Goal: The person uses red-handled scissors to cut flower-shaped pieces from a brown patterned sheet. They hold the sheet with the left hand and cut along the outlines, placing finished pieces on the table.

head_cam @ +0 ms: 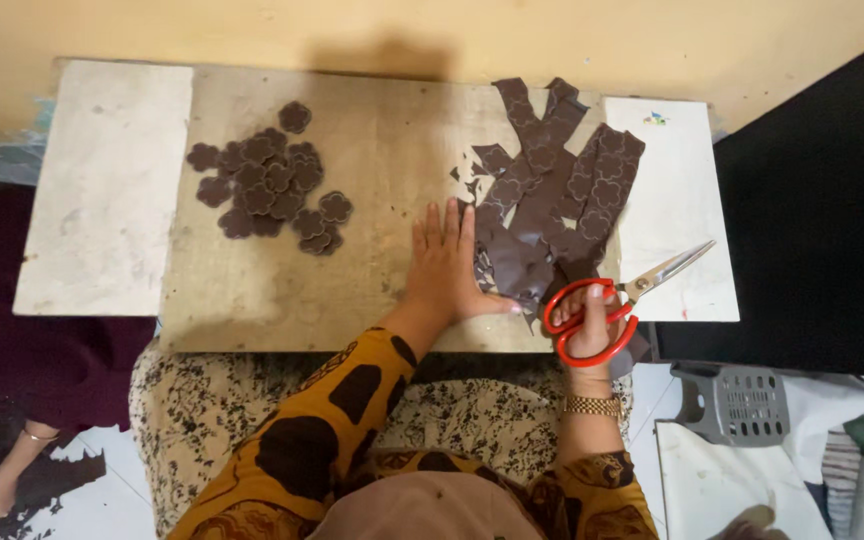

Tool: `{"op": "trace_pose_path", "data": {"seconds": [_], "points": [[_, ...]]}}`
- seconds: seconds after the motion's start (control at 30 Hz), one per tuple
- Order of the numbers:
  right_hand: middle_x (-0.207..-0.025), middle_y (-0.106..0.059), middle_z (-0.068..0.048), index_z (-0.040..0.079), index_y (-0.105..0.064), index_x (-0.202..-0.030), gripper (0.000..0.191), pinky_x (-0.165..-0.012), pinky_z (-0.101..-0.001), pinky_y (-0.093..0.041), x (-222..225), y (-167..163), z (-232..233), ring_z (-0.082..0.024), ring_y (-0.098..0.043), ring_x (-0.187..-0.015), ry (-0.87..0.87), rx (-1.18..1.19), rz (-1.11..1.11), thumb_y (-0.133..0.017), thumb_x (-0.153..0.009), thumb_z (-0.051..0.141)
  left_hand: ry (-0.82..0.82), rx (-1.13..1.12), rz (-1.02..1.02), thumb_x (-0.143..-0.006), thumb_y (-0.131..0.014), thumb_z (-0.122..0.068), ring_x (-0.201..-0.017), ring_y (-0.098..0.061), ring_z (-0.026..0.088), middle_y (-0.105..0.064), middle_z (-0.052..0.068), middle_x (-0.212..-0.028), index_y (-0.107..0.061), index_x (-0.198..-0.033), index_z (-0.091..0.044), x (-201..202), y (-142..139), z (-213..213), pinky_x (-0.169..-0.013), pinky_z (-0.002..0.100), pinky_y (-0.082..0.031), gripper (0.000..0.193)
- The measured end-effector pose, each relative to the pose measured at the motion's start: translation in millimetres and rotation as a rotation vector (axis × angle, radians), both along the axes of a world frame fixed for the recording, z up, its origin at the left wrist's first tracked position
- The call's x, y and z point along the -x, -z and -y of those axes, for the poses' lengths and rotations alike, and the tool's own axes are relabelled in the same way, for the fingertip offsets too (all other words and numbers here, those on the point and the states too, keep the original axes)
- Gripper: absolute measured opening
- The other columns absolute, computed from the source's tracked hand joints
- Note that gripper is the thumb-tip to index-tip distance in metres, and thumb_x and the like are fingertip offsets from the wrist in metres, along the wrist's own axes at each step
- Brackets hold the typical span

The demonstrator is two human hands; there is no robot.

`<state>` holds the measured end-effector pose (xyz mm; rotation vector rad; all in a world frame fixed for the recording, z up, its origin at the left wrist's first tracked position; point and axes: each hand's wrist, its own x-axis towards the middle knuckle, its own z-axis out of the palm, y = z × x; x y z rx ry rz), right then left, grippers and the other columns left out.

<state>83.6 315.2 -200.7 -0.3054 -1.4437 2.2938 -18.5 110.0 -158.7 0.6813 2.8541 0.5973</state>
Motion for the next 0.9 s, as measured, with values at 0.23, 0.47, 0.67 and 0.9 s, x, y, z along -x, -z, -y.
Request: {"op": "trace_pose_path", "data": {"seconds": [0.23,0.47,0.67,0.9], "points": [[-0.066,-0.05,-0.006,0.006,-0.052,-0.081,0.036,-0.054,-0.0315,-0.045,4,4,0,-0.017,-0.049,-0.057,0.065,-0.18,0.077,-0.056,-0.104,0.033,0.038,-0.107,-0.049,-0.052,-0.074,-0.088,-0.154,-0.001,0.046,-0.006,0.029,-0.165,-0.011,-0.157,0.005,22,5,-44,-0.121,0.064,-0.003,0.155],[-0.067,-0.05,-0.005,0.007,-0.051,-0.081,0.032,-0.055,-0.0309,-0.045,3,4,-7,-0.017,-0.05,-0.059,0.056,-0.039,0.028,-0.055,-0.105,0.027,0.165,-0.392,-0.195,-0.069,-0.077,-0.072,-0.155,-0.001,0.049,-0.003,0.03,-0.167,-0.014,-0.161,-0.002,15,16,-44,-0.12,0.071,-0.002,0.132],[-0.067,-0.05,-0.006,0.008,-0.049,-0.081,0.029,-0.055,-0.0312,-0.044,3,1,-9,-0.016,-0.049,-0.058,0.04,-0.05,0.033,-0.056,-0.104,0.023,0.274,-0.298,-0.297,-0.075,-0.071,-0.032,-0.156,-0.01,0.045,-0.023,0.021,-0.167,-0.057,-0.141,-0.018,10,22,-50,-0.118,0.075,-0.004,0.069],[-0.064,-0.058,-0.005,0.007,-0.057,-0.079,0.035,-0.058,-0.0308,-0.051,-15,-33,-22,-0.017,-0.06,-0.058,-0.062,-0.119,0.221,-0.053,-0.105,0.03,0.274,-0.366,-0.321,-0.078,-0.067,-0.022,-0.158,-0.016,0.042,-0.04,0.017,-0.163,-0.07,-0.121,-0.013,9,36,-48,-0.122,0.073,-0.008,0.044]]}}
